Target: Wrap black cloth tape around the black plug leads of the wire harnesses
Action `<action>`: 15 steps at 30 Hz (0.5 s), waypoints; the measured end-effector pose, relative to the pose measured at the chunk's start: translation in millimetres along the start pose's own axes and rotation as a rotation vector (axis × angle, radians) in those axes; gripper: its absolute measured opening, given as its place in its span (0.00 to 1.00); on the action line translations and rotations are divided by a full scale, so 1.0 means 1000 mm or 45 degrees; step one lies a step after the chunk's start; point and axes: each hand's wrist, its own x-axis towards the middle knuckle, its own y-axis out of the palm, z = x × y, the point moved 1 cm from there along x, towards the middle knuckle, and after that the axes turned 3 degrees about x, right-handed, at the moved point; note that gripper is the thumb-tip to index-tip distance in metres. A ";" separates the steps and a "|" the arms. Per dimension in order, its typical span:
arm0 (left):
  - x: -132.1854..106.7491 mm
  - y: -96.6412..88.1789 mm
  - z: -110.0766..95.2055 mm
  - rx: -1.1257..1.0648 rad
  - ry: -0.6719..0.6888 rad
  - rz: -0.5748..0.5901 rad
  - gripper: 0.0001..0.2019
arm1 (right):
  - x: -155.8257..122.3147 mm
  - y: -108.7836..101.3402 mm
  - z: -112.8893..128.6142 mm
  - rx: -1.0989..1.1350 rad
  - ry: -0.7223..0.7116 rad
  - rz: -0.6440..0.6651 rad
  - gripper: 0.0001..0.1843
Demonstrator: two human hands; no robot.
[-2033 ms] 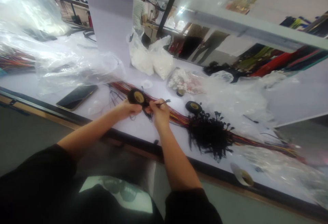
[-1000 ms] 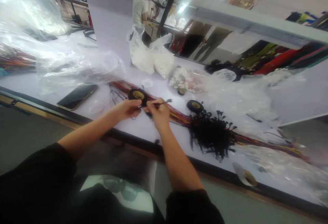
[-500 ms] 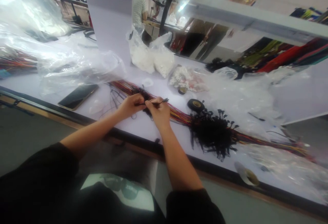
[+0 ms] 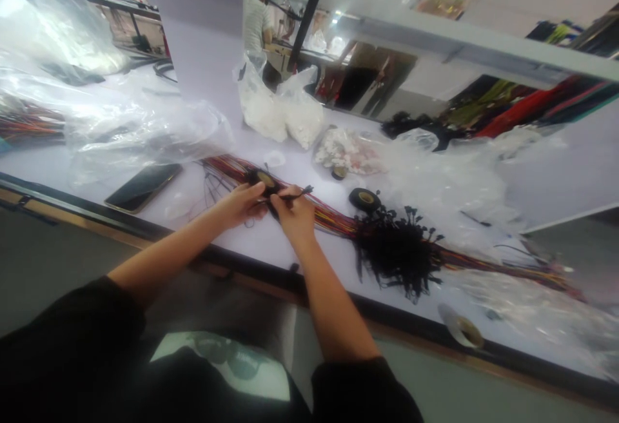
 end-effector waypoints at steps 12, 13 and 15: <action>-0.014 -0.007 -0.009 0.207 0.120 0.329 0.26 | 0.009 -0.006 0.000 0.477 0.346 -0.130 0.15; -0.015 -0.008 -0.011 0.255 0.146 0.366 0.28 | 0.009 -0.009 0.001 0.432 0.296 -0.109 0.13; -0.015 -0.009 -0.013 0.340 0.178 0.366 0.26 | 0.008 -0.012 0.005 0.338 0.181 -0.070 0.11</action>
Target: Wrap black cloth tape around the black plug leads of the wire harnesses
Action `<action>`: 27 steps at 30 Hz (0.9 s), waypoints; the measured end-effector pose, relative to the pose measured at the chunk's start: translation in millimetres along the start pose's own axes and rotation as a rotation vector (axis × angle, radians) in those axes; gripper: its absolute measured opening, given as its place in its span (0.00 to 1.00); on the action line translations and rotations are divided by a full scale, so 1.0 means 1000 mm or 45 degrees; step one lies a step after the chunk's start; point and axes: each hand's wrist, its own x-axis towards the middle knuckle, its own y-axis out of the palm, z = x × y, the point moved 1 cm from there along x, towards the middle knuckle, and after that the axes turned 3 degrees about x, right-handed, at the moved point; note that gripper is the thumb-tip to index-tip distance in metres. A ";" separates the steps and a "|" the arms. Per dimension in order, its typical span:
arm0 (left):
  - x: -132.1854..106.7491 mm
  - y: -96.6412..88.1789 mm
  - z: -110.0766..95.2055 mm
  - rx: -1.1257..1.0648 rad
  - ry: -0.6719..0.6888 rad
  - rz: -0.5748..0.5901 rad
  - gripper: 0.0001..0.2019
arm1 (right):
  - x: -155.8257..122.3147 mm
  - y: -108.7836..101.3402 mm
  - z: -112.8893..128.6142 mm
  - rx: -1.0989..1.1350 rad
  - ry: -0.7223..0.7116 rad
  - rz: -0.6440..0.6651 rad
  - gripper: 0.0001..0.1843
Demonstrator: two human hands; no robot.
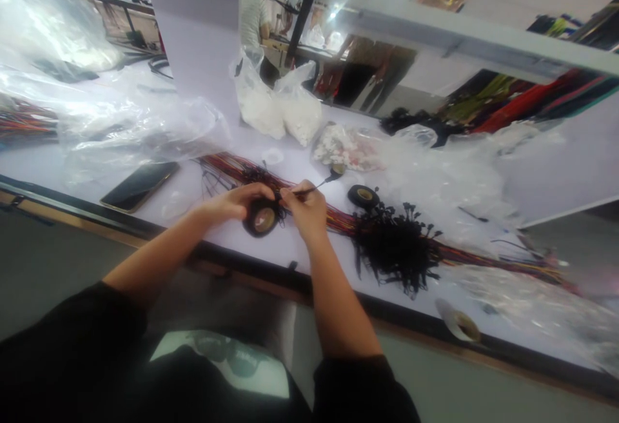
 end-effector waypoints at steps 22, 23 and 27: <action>0.014 0.008 0.015 -0.301 -0.312 -0.544 0.04 | -0.002 0.004 -0.005 -0.301 0.003 -0.017 0.12; 0.014 0.006 0.014 -0.395 -0.379 -0.543 0.05 | -0.002 0.004 -0.006 -0.296 -0.006 -0.032 0.12; 0.013 0.003 0.013 -0.547 -0.579 -0.485 0.08 | -0.002 0.003 -0.007 -0.271 -0.027 -0.079 0.13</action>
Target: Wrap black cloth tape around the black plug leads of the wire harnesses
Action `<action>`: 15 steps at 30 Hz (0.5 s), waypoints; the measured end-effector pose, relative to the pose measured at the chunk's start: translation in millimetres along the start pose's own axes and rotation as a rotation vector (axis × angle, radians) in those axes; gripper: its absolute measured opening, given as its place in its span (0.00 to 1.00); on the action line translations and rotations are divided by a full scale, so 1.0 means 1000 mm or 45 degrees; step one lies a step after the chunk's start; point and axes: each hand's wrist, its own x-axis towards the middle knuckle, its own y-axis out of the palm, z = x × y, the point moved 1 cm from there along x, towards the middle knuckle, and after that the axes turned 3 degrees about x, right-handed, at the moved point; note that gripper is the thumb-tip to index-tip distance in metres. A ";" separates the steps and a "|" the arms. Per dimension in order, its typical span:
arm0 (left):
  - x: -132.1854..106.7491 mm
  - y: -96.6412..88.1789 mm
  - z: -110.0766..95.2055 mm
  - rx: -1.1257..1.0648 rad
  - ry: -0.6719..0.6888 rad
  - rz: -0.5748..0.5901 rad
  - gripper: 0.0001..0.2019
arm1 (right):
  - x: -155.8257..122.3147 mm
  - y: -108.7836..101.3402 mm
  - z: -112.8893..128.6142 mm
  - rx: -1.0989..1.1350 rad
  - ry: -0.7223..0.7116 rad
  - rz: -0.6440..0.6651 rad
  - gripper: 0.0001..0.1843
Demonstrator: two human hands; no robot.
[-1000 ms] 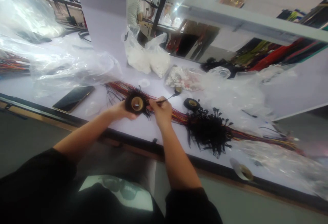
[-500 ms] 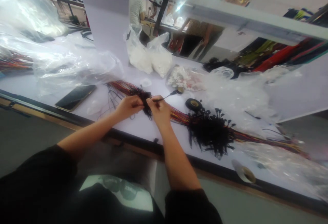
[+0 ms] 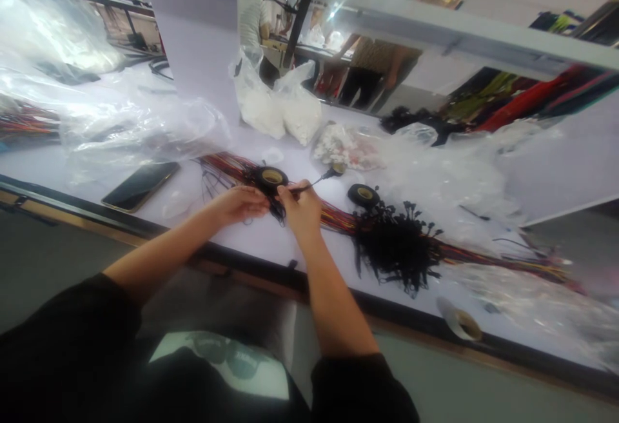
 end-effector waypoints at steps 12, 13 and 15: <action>0.007 -0.005 0.005 -0.050 -0.025 0.164 0.09 | 0.004 0.003 -0.004 0.330 0.171 -0.009 0.15; 0.007 -0.007 0.006 -0.042 -0.016 0.207 0.07 | 0.005 0.003 -0.004 0.347 0.177 -0.012 0.16; 0.007 -0.010 0.007 -0.008 0.005 0.316 0.03 | 0.005 0.002 -0.004 0.332 0.168 -0.006 0.15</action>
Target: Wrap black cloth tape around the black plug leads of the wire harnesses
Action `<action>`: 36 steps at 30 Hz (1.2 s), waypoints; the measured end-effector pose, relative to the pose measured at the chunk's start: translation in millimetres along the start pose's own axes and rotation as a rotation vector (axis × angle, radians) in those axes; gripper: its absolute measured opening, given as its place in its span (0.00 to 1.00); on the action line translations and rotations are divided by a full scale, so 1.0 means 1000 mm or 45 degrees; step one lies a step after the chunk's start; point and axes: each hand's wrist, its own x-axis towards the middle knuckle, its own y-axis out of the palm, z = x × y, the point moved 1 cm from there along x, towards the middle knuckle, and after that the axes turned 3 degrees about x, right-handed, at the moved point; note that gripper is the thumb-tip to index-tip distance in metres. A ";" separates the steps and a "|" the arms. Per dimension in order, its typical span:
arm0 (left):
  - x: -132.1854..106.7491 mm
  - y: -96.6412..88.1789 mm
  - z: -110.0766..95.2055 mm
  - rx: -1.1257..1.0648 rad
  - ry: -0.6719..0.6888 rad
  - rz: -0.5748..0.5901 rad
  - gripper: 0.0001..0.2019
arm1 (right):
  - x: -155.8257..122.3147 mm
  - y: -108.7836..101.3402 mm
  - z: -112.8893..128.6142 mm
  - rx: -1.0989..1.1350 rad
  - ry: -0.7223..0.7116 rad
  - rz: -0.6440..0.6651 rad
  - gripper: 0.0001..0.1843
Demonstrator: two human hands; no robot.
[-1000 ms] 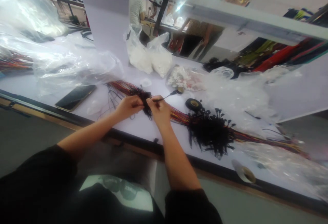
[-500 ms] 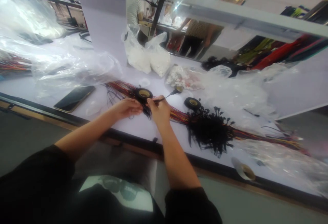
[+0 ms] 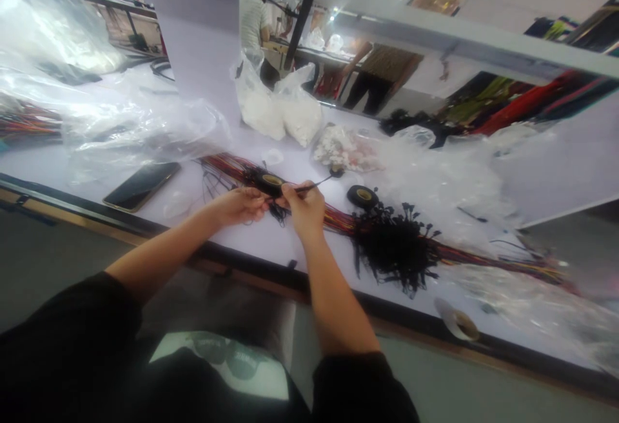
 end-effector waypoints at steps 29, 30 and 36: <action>-0.015 0.009 -0.011 0.245 0.661 0.059 0.22 | -0.005 -0.009 0.020 -0.389 -0.164 0.092 0.13; -0.019 0.008 -0.013 0.334 0.663 0.043 0.25 | -0.004 -0.011 0.021 -0.461 -0.185 0.049 0.13; -0.023 0.008 -0.014 0.700 0.539 0.256 0.25 | -0.006 -0.016 0.030 -0.685 -0.312 -0.085 0.13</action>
